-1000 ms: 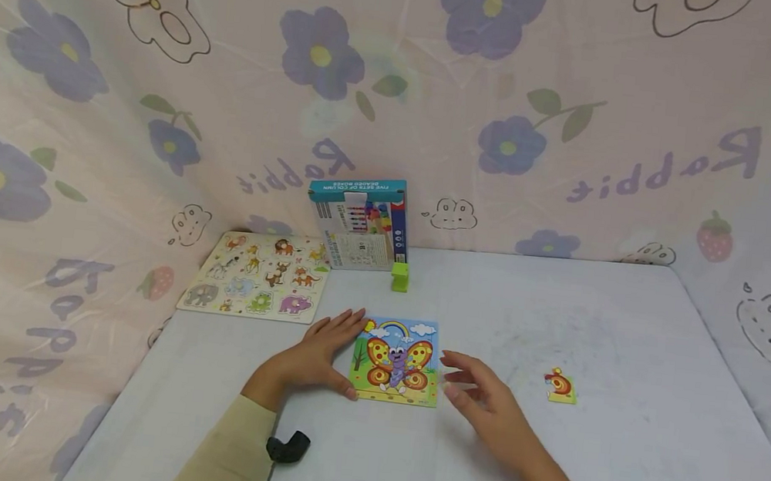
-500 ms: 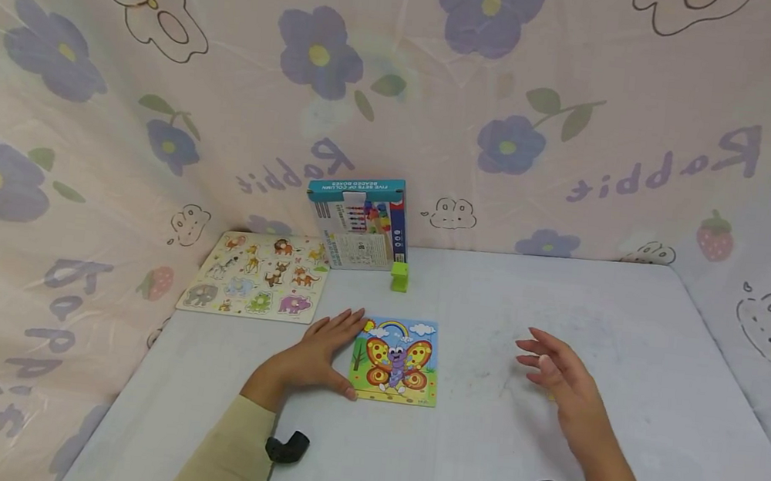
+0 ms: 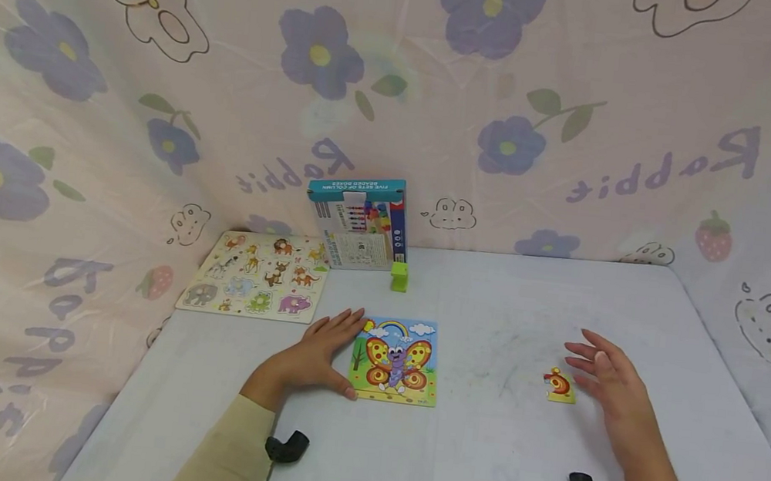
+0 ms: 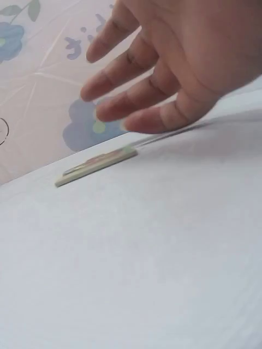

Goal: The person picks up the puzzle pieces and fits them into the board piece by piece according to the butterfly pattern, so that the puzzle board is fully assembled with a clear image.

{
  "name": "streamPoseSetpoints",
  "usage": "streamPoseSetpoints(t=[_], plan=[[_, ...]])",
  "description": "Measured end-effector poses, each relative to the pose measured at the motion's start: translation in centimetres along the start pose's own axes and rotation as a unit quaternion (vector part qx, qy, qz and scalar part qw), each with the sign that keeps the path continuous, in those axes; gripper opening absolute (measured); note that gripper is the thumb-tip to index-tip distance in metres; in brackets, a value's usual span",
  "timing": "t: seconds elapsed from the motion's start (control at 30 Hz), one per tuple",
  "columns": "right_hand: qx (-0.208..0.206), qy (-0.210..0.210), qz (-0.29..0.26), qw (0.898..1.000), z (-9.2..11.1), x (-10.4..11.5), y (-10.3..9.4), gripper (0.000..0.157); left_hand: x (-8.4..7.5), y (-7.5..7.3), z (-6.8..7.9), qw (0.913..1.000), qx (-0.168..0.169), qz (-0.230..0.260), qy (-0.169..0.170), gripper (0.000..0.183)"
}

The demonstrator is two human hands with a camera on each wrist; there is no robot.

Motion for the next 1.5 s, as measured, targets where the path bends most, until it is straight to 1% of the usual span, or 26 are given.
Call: streamPoseSetpoints(t=[0.07, 0.13, 0.23, 0.3, 0.37, 0.47, 0.57, 0.63, 0.73, 0.77, 0.83, 0.93, 1.03, 1.13, 1.17, 1.23, 1.3, 1.37, 1.43, 1.5], plan=[[-0.01, 0.018, 0.053, 0.998, -0.2, -0.9, -0.7, 0.046, 0.0, 0.0, 0.0, 1.0, 0.001, -0.002, -0.002, 0.133], [-0.021, 0.031, 0.122, 0.992, -0.4, -1.7, -1.1, 0.047, -0.1, -0.1, 0.0, 1.0, 0.003, -0.004, -0.004, 0.133], [-0.032, 0.044, 0.228, 0.972, -0.6, -2.6, -1.4, 0.052, -0.2, -0.1, 0.0, 1.0, 0.004, -0.002, -0.004, 0.133], [-0.028, 0.052, 0.267, 0.962, -0.7, -2.8, -1.2, 0.056, -0.2, -0.2, 0.0, 1.0, 0.005, -0.003, -0.003, 0.133], [-0.017, 0.071, 0.297, 0.952, -0.6, -3.0, -1.1, 0.062, -0.2, -0.2, 0.0, 1.0, 0.004, -0.005, -0.001, 0.133], [0.0, 0.09, 0.324, 0.942, -0.5, -3.1, -0.8, 0.068, -0.3, -0.2, 0.0, 1.0, 0.002, -0.003, 0.001, 0.133], [0.004, 0.092, 0.36, 0.928, -0.5, -3.1, -0.7, 0.073, -0.3, -0.2, 0.0, 1.0, 0.0, 0.004, 0.002, 0.132], [0.001, 0.094, 0.38, 0.92, -0.6, -2.9, -0.6, 0.072, -0.3, -0.1, 0.0, 1.0, -0.001, 0.006, 0.003, 0.132], [-0.007, 0.112, 0.403, 0.908, -0.6, -2.8, -0.6, 0.066, -0.2, -0.1, -0.1, 1.0, -0.001, 0.004, 0.002, 0.132], [-0.009, 0.119, 0.406, 0.906, -0.7, -2.7, -0.5, 0.063, -0.2, -0.1, -0.1, 1.0, -0.001, 0.004, 0.002, 0.132], [-0.014, 0.126, 0.409, 0.904, -0.7, -2.6, -0.5, 0.055, -0.2, -0.1, -0.1, 1.0, -0.001, 0.003, 0.001, 0.132], [-0.016, 0.126, 0.408, 0.904, -0.7, -2.4, -0.3, 0.043, -0.2, -0.1, -0.1, 1.0, -0.001, 0.003, 0.001, 0.132], [-0.019, 0.119, 0.416, 0.901, -0.8, -2.3, -0.2, 0.047, -0.2, -0.1, 0.0, 1.0, -0.002, 0.002, 0.001, 0.132], [-0.021, 0.119, 0.426, 0.897, -0.8, -2.3, -0.3, 0.061, -0.2, -0.1, 0.0, 1.0, -0.002, 0.003, 0.0, 0.132], [-0.022, 0.121, 0.428, 0.895, -0.8, -2.3, -0.3, 0.062, -0.2, -0.1, 0.0, 1.0, -0.002, 0.002, 0.0, 0.132], [-0.022, 0.123, 0.425, 0.897, -0.9, -2.3, -0.4, 0.06, -0.2, -0.1, 0.0, 1.0, -0.003, 0.003, 0.001, 0.132], [-0.024, 0.126, 0.419, 0.899, -0.8, -2.4, -0.4, 0.051, -0.2, -0.1, 0.0, 1.0, -0.003, 0.002, 0.001, 0.132], [-0.024, 0.129, 0.413, 0.901, -0.8, -2.4, -0.4, 0.045, -0.2, -0.1, 0.0, 1.0, -0.003, 0.002, 0.002, 0.132], [-0.026, 0.131, 0.414, 0.901, -0.8, -2.4, -0.4, 0.049, -0.2, -0.1, 0.0, 1.0, -0.005, 0.003, 0.004, 0.132], [-0.032, 0.131, 0.423, 0.896, -0.8, -2.3, -0.4, 0.057, -0.3, -0.1, 0.0, 1.0, -0.006, 0.005, 0.005, 0.132]])
Point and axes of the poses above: each hand's wrist, its own z-axis away from the middle knuckle, its own y-axis out of the palm, x = y × z, the point moved 6 cm from there along -z, towards the middle knuckle, and after that the axes turned 11 degrees about y, right-handed, at the moved point
